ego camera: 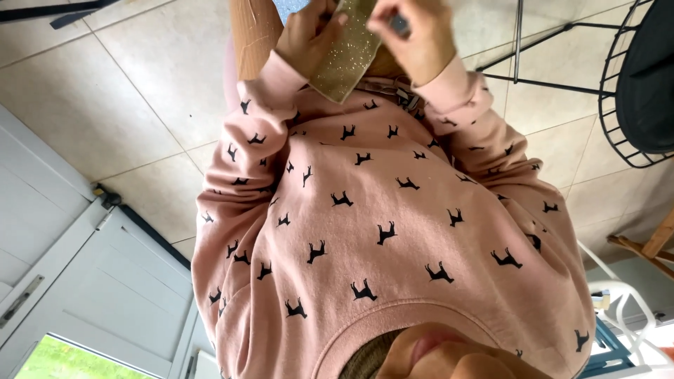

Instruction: Cutting a piece of glittery material with scissors to create a specific shape.

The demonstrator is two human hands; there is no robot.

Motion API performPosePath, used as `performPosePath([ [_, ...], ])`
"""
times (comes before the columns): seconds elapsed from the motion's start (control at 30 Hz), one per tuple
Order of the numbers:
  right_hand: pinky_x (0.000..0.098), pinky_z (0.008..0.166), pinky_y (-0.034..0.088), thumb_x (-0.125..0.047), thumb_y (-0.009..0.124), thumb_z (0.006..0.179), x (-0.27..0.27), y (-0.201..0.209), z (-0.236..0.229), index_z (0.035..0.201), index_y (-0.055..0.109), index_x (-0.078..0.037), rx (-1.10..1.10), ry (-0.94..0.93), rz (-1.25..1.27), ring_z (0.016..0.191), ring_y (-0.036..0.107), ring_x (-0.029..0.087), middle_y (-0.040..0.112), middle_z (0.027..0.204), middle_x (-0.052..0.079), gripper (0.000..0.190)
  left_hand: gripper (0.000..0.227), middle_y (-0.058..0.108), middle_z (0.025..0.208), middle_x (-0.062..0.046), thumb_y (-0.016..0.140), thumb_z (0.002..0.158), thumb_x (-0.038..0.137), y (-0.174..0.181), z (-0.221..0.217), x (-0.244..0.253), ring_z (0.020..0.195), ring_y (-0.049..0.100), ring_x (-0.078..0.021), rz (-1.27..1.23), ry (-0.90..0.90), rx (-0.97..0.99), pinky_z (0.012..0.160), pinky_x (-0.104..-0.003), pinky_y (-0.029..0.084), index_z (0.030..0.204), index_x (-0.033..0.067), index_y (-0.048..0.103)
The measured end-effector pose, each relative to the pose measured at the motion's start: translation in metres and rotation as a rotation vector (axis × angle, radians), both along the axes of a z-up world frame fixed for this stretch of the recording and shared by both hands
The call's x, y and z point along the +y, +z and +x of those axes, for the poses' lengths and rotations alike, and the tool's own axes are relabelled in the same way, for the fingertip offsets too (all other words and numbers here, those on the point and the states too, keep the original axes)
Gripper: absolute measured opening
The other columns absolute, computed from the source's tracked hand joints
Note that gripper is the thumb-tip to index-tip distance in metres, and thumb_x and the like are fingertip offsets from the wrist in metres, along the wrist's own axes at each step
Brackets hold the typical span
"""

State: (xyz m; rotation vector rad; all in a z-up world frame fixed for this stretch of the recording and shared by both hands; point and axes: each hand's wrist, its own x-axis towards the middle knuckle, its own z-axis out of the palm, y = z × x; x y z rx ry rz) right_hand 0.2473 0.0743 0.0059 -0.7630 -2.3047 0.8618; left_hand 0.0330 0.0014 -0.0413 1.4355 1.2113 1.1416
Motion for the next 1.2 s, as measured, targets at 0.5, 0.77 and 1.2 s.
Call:
performPosePath([
  [0.5,0.0452,0.096,0.041,-0.016,0.093,0.094,-0.025,-0.019,0.007,0.092,0.074,-0.010,-0.284,-0.107,0.037,0.087,0.060,0.024,0.071,0.088,0.001,0.020,0.017,0.070,0.074,-0.010,0.081,0.093,0.000,-0.026,0.000,-0.009,0.055,0.065,-0.0148,-0.010,0.122,-0.013,0.047,-0.023,0.057,0.092,-0.0047,0.065],
  [0.77,0.0232,0.057,0.050,-0.002,0.088,0.096,-0.033,0.002,-0.011,0.097,0.071,-0.003,-0.126,0.073,0.004,0.063,0.059,0.013,0.073,0.085,0.006,0.018,0.011,0.073,0.080,-0.011,0.078,0.098,0.005,0.011,-0.056,-0.058,0.057,0.064,-0.0111,-0.399,-0.219,0.176,0.053,-0.015,0.056,0.100,-0.0043,0.071],
  [1.2,0.0232,0.078,0.063,0.002,0.082,0.093,-0.039,-0.003,-0.042,0.096,0.067,-0.006,-0.148,0.234,0.229,0.081,0.065,0.015,0.068,0.102,0.003,0.018,0.008,0.070,0.075,-0.010,0.082,0.096,-0.006,0.007,-0.051,-0.073,0.051,0.051,-0.0089,-0.278,-0.092,0.037,0.043,-0.018,0.042,0.099,-0.0070,0.075],
])
